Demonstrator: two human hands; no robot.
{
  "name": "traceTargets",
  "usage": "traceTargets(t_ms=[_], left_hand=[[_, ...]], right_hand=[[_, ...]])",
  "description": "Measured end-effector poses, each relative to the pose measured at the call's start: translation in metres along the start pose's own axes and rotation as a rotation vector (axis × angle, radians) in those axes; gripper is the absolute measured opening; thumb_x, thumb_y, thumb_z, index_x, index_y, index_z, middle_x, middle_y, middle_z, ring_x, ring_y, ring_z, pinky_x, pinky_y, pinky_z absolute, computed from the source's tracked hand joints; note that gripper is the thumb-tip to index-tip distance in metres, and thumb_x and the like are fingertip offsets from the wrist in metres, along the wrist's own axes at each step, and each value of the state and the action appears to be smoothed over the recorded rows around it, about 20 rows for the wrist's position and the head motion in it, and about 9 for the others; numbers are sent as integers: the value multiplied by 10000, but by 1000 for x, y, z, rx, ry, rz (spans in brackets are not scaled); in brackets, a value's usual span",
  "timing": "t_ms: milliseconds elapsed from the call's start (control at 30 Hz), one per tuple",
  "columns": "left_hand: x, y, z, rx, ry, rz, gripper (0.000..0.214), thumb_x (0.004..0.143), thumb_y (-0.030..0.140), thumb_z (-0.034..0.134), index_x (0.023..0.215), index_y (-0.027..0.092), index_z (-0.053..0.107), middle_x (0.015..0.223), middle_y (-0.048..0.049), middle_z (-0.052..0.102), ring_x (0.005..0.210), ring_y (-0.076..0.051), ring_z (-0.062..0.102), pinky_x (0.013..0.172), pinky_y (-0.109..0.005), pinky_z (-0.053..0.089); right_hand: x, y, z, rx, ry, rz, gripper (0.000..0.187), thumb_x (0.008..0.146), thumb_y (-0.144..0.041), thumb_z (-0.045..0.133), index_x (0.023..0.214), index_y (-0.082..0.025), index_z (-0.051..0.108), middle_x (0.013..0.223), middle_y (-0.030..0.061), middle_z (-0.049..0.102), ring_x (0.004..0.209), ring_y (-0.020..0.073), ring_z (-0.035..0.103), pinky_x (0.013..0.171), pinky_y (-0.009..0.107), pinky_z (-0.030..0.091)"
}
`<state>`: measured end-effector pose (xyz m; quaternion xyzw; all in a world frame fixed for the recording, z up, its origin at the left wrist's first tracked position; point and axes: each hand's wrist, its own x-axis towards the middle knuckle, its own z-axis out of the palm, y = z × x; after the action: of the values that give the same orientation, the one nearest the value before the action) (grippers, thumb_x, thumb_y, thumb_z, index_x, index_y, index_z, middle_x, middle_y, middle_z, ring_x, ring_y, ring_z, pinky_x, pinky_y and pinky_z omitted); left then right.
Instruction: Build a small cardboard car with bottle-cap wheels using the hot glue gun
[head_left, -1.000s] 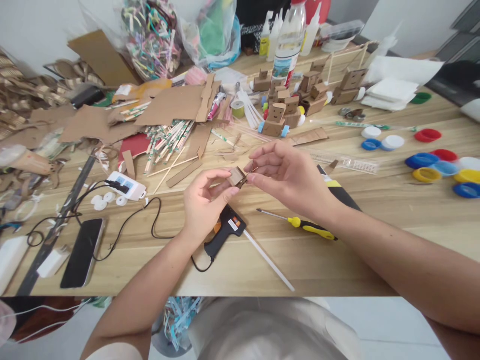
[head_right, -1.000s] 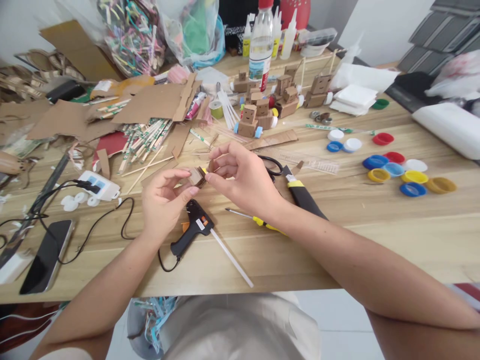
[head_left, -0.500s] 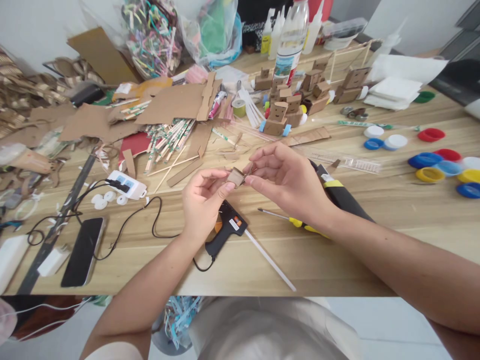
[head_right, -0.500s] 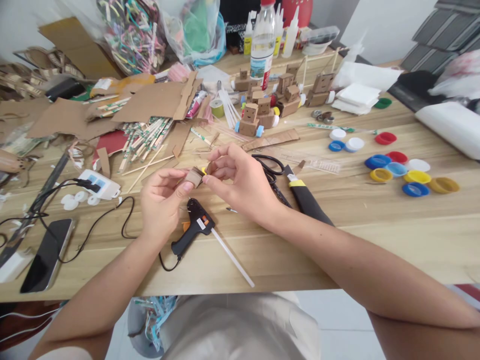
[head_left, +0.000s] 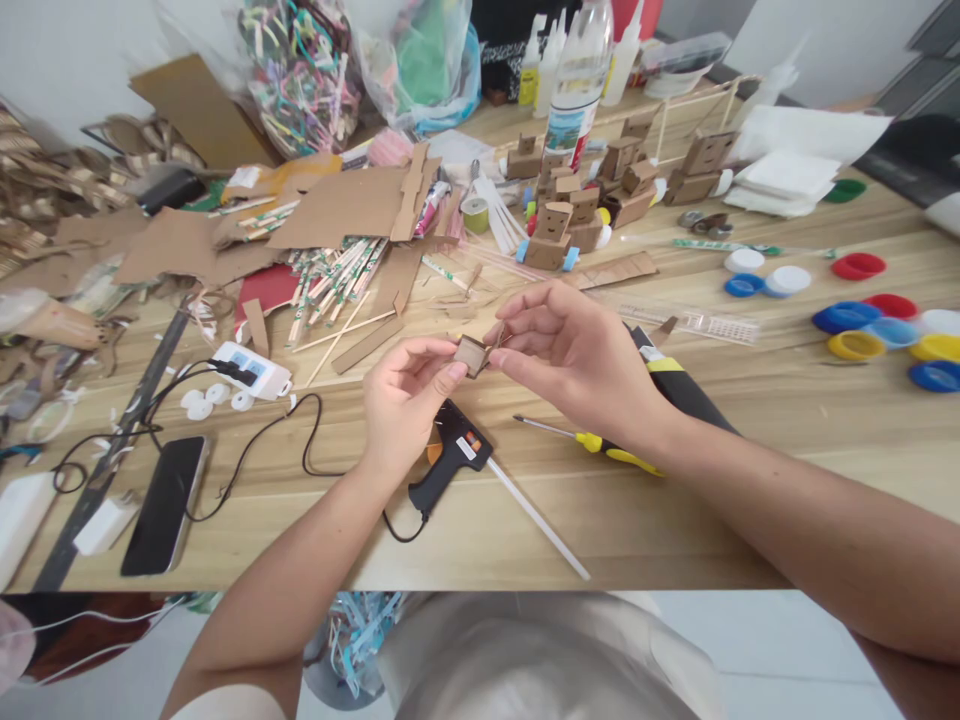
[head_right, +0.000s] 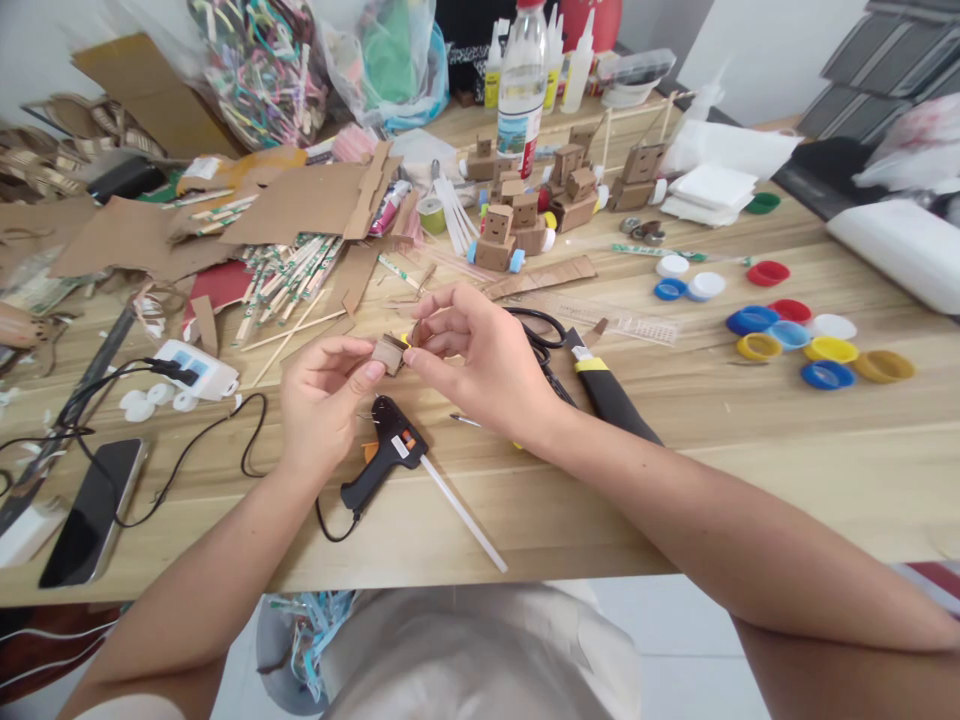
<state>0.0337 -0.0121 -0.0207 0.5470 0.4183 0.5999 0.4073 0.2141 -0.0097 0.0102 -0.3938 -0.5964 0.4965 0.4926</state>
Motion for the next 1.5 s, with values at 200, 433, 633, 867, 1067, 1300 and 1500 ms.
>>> traceTargets(t_ms=[200,433,633,867,1067,1300,1500], left_hand=[[2,1,0,-14,-4,-7,417,671,570,934,805,235,726,830,-23,785,804,-183,766,767,-307,635],[2,1,0,-41,-22,-15,424,675,570,935,819,228,729,806,-12,777,763,-162,757,712,-263,614],[4,-1,0,-101,-43,11,389,658,500,967,804,219,741,769,11,781,716,-126,761,668,-203,597],[6,1,-4,-18,-63,72,389,697,528,937,807,216,732,790,-12,786,739,-153,775,687,-240,621],[6,-1,-7,24,-115,143,324,761,492,904,819,215,747,826,-27,792,786,-148,778,715,-228,624],[3,-5,-9,84,-137,232,252,842,455,846,869,218,762,880,-40,798,847,-156,783,775,-250,639],[3,-6,-11,124,-163,293,203,886,423,811,901,224,772,903,-43,805,870,-153,787,772,-241,642]], right_hand=[[1,0,-1,17,18,7,359,746,-326,848,961,-248,572,861,6,721,758,175,716,806,369,637],[1,2,-2,49,15,8,370,759,-335,861,971,-243,571,867,9,714,776,174,719,819,375,642],[3,6,-2,59,4,-11,428,764,-372,867,998,-250,530,857,-12,712,763,160,730,805,359,643],[2,5,-3,76,-14,-68,426,781,-366,872,962,-261,501,885,-13,717,813,169,756,838,366,651],[2,1,-5,5,-52,-94,300,812,-309,831,951,-230,576,972,27,731,818,168,745,861,376,655],[1,5,-6,-149,-60,-189,208,875,-335,770,997,-208,660,1029,61,781,807,179,756,840,377,647],[0,5,-9,-335,-75,-317,104,917,-262,721,1009,-220,748,1062,63,828,851,205,785,862,388,642]])
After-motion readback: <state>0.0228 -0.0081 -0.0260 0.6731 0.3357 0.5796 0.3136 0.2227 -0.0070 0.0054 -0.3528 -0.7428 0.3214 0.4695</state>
